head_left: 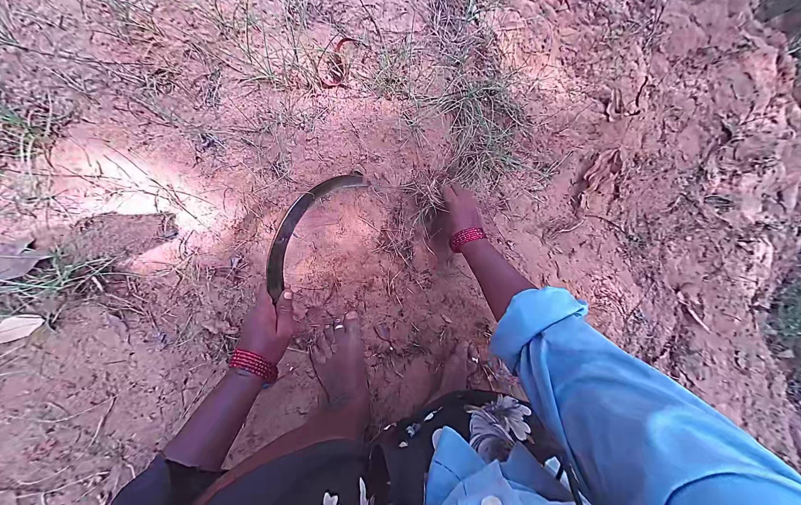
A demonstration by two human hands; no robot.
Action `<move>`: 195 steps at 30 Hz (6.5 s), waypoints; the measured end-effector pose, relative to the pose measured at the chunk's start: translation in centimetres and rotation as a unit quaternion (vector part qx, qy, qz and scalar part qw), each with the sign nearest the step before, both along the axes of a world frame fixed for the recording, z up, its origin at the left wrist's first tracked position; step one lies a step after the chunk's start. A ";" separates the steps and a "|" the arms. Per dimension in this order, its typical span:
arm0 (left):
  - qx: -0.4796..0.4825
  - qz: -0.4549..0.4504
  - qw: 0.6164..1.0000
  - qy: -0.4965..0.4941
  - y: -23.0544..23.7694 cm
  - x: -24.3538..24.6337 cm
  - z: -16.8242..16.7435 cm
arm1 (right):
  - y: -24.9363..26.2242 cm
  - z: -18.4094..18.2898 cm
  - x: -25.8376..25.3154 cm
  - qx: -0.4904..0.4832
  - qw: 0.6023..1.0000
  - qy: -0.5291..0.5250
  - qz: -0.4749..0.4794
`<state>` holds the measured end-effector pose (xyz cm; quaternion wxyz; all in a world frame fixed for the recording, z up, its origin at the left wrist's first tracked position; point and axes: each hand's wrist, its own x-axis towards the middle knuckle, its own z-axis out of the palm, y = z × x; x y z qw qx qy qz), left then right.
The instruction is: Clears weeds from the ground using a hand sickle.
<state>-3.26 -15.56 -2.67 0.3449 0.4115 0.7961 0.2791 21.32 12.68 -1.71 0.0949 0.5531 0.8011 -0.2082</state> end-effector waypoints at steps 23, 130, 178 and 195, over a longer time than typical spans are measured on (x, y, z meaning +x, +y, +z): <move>-0.018 0.012 0.999 -0.024 -1.0 -0.2 -0.8 | -1.6 0.6 0.7 -0.017 0.990 0.104 -0.095; 0.075 0.311 0.946 -0.058 -0.7 -2.1 1.8 | -9.4 5.1 18.2 -0.009 0.975 -0.068 -0.212; -0.118 0.157 0.980 -0.042 -4.5 2.3 0.8 | -11.2 1.7 20.6 -0.048 0.966 -0.093 -0.238; -0.043 0.208 0.977 0.010 -5.0 -1.4 0.9 | -5.7 6.6 6.4 -0.026 0.990 0.058 -0.123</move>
